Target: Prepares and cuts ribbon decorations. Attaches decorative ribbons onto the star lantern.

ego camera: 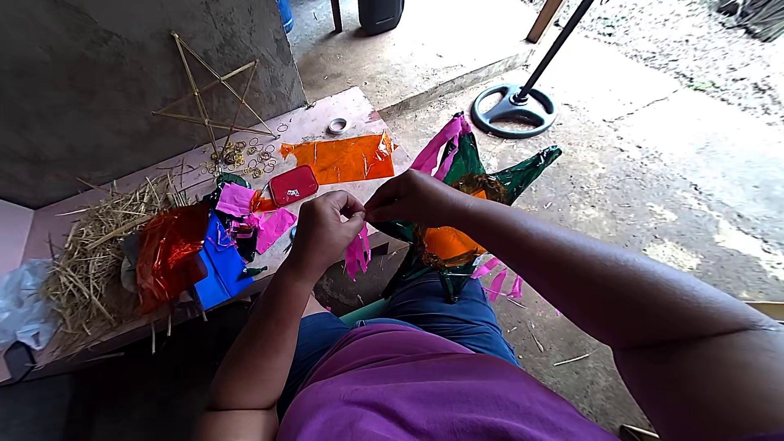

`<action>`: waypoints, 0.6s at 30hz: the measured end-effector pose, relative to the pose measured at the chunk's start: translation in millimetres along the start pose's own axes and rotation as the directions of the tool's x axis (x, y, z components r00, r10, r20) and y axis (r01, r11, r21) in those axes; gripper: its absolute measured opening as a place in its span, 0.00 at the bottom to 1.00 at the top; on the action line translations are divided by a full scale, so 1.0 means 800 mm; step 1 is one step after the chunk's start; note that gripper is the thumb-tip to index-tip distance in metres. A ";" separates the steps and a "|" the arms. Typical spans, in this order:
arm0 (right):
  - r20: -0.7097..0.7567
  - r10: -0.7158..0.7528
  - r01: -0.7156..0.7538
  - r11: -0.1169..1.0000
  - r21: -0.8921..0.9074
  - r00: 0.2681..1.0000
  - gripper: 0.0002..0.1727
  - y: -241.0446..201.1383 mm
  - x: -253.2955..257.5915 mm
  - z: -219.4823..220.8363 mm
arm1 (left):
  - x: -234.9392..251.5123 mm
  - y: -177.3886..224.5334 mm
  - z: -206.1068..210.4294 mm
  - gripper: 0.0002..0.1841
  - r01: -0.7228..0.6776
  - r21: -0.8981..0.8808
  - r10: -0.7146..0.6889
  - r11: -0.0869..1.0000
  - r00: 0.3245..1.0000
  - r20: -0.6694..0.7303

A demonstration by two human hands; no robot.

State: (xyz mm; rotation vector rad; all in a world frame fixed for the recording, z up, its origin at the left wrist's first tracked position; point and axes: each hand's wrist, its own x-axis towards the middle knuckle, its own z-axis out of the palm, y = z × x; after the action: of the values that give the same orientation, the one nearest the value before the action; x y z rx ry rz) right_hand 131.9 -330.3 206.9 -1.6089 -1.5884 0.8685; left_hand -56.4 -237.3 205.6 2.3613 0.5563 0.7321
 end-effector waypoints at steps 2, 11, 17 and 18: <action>-0.012 -0.005 0.005 1.000 -0.007 1.000 0.06 -0.002 -0.001 0.001 | 0.000 0.000 0.000 0.01 0.002 0.003 -0.002 1.000 1.000 0.000; -0.017 -0.034 0.034 0.999 -0.008 0.999 0.07 0.004 0.000 0.000 | 0.001 0.001 0.000 0.01 0.025 -0.029 -0.025 0.999 1.000 0.001; -0.010 -0.044 0.045 0.999 0.022 0.999 0.06 0.008 0.000 -0.001 | 0.003 -0.002 0.001 0.08 0.029 -0.140 -0.029 0.990 1.000 0.004; -0.005 -0.047 0.048 0.999 0.019 0.999 0.06 0.007 -0.001 -0.002 | 0.003 -0.003 0.001 0.08 0.045 -0.159 -0.044 0.986 0.999 0.009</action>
State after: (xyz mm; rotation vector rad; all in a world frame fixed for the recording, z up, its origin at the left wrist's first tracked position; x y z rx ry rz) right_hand 136.1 -330.7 202.7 -1.5528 -1.6041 0.8517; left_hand -54.8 -234.5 204.3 2.1962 0.5264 0.7224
